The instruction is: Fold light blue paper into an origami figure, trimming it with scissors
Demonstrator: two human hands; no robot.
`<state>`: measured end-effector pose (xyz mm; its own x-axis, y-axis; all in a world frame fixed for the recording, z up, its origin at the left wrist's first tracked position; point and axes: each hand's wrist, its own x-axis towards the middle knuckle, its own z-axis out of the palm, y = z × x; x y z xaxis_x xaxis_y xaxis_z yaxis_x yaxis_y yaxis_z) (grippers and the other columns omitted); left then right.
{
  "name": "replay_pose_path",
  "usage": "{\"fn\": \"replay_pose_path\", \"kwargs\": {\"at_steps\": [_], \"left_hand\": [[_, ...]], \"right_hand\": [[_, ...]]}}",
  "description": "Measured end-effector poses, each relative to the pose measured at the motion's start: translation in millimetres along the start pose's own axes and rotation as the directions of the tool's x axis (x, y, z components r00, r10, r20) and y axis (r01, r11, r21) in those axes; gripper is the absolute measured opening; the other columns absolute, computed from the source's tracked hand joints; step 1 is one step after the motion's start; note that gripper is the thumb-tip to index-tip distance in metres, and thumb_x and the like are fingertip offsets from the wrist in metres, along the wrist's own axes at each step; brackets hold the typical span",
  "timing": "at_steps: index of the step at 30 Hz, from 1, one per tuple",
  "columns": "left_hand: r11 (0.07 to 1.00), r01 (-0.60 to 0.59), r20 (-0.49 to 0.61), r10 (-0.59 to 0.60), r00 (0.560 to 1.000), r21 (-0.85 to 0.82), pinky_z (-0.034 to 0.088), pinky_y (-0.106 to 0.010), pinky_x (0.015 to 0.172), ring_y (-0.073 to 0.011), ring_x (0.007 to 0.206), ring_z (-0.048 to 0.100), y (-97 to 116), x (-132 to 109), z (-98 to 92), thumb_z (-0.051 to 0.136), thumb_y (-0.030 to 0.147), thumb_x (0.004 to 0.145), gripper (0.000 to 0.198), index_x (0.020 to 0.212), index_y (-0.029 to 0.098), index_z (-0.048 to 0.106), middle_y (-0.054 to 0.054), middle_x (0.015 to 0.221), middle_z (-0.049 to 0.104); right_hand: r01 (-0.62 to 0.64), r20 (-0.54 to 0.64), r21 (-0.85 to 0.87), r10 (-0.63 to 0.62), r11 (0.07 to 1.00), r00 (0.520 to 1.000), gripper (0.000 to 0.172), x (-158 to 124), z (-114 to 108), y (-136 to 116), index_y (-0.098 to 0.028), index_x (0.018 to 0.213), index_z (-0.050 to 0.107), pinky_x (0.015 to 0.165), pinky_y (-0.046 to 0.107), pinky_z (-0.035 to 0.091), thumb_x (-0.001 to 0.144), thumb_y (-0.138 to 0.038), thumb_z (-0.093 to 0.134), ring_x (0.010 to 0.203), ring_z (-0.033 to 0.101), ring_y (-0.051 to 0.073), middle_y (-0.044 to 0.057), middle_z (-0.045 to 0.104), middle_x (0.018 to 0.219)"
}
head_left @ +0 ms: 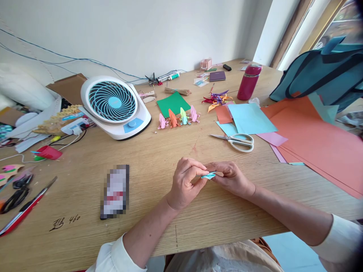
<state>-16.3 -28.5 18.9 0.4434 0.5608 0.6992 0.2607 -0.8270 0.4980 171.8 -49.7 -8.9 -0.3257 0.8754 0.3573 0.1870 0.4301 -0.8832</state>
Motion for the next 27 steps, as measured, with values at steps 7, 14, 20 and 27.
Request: {"fn": "replay_pose_path", "kwargs": {"at_steps": [7, 14, 20, 27], "left_hand": [[0.989, 0.122, -0.026, -0.125, 0.992, -0.081, 0.051, -0.033, 0.077, -0.0165, 0.083, 0.062, 1.2, 1.4, 3.2, 0.068, 0.017, 0.085, 0.008, 0.081, 0.021, 0.063, -0.003, 0.086, 0.066], [0.948, 0.278, 0.033, -0.276, 0.961, -0.154, 0.050, -0.033, 0.081, -0.0170, 0.087, 0.064, -3.1, 3.0, 6.3, 0.068, 0.020, 0.085, 0.007, 0.083, 0.021, 0.062, -0.002, 0.088, 0.066], [0.919, 0.334, 0.043, -0.333, 0.942, -0.211, 0.050, -0.033, 0.081, -0.0184, 0.090, 0.062, -10.3, 1.4, 9.1, 0.070, 0.018, 0.082, 0.009, 0.080, 0.021, 0.061, -0.004, 0.091, 0.064], [0.919, 0.357, 0.022, -0.358, 0.933, -0.167, 0.049, -0.031, 0.077, -0.0154, 0.079, 0.060, -8.3, -0.4, 10.5, 0.066, 0.021, 0.085, 0.016, 0.073, 0.020, 0.056, -0.001, 0.081, 0.061]], "right_hand": [[-0.033, -0.021, -0.084, 0.031, 0.996, 0.999, 0.023, 2.5, 1.3, -1.8, -0.020, 0.095, 0.072, 0.074, 0.025, 0.050, 0.094, -0.036, 0.055, 0.082, 0.069, 0.018, 0.005, 0.075, 0.089], [-0.143, -0.042, -0.029, 0.142, 0.989, 0.989, 0.034, 5.7, 2.2, -3.0, -0.016, 0.079, 0.065, 0.055, 0.021, 0.037, 0.089, -0.048, 0.061, 0.056, 0.048, 0.010, -0.003, 0.058, 0.062], [-0.247, -0.006, 0.139, 0.251, 0.959, 0.968, 0.044, 8.1, 3.3, -3.6, -0.016, 0.069, 0.058, 0.051, 0.022, 0.031, 0.083, -0.057, 0.064, 0.055, 0.038, 0.009, -0.004, 0.046, 0.058], [-0.289, 0.052, 0.250, 0.286, 0.924, 0.957, 0.041, 7.4, 5.8, 2.8, -0.016, 0.074, 0.060, 0.055, 0.022, 0.034, 0.081, -0.056, 0.068, 0.059, 0.041, 0.010, -0.004, 0.049, 0.063]]}}
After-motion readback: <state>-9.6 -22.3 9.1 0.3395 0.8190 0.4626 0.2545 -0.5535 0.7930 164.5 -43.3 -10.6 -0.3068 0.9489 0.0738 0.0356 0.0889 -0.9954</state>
